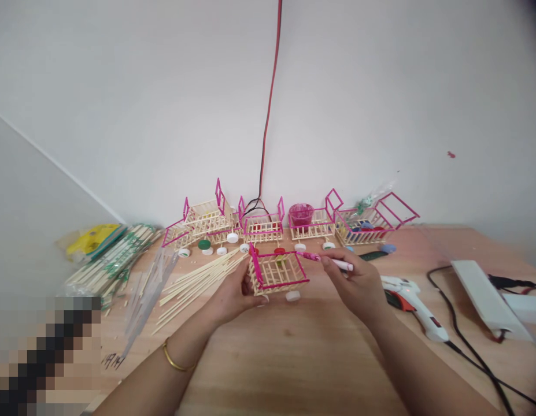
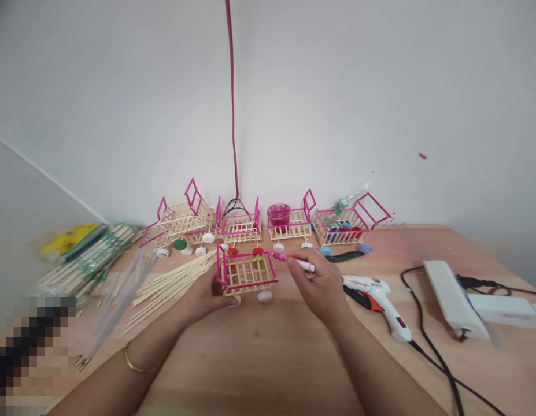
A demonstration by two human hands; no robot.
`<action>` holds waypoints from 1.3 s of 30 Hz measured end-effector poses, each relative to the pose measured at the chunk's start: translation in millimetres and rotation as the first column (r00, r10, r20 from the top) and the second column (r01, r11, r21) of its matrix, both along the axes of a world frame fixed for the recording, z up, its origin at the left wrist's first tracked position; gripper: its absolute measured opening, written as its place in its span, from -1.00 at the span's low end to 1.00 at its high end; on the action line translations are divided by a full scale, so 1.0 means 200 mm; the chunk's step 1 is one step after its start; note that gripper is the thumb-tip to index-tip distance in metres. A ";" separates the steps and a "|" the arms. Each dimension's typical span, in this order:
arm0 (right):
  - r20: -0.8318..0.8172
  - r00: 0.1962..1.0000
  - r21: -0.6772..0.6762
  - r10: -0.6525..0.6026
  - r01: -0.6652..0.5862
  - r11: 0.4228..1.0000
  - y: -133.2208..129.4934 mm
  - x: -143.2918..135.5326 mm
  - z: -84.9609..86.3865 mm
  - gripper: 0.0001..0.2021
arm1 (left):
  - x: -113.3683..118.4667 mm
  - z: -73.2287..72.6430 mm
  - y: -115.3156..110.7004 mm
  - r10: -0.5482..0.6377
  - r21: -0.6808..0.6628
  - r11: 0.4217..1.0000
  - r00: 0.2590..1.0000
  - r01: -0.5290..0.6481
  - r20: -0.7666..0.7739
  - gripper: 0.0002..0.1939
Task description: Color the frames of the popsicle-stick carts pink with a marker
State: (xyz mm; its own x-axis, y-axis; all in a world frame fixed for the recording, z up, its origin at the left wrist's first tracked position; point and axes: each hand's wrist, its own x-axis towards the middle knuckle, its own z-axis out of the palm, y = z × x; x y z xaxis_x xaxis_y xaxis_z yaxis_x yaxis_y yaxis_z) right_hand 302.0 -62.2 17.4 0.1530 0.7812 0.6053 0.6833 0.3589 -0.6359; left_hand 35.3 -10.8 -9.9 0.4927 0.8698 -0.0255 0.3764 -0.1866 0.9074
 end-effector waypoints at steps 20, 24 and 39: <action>0.040 0.996 -0.022 0.077 -0.076 0.997 -0.01 0.02 0.05 -0.79 | 0.00 0.00 0.00 -0.012 0.002 1.000 1.000 0.012 0.005 -0.17; 0.039 0.995 -0.035 0.087 -0.085 0.996 -0.02 0.03 0.06 -0.80 | 0.00 0.01 0.00 -0.007 0.015 1.000 1.000 0.007 -0.021 -0.20; -0.025 0.999 -0.076 0.034 -0.035 0.996 -0.01 0.04 0.05 -0.77 | 0.00 0.02 -0.01 -0.020 0.005 1.000 1.000 0.020 0.013 -0.20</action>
State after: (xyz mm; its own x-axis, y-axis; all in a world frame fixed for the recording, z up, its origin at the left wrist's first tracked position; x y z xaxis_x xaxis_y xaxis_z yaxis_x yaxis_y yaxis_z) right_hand 310.2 -64.4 28.2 0.1389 0.8301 0.5400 0.6555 0.3316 -0.6785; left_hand 36.2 -13.1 -5.9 0.5102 0.8599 -0.0149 0.3605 -0.1981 0.9115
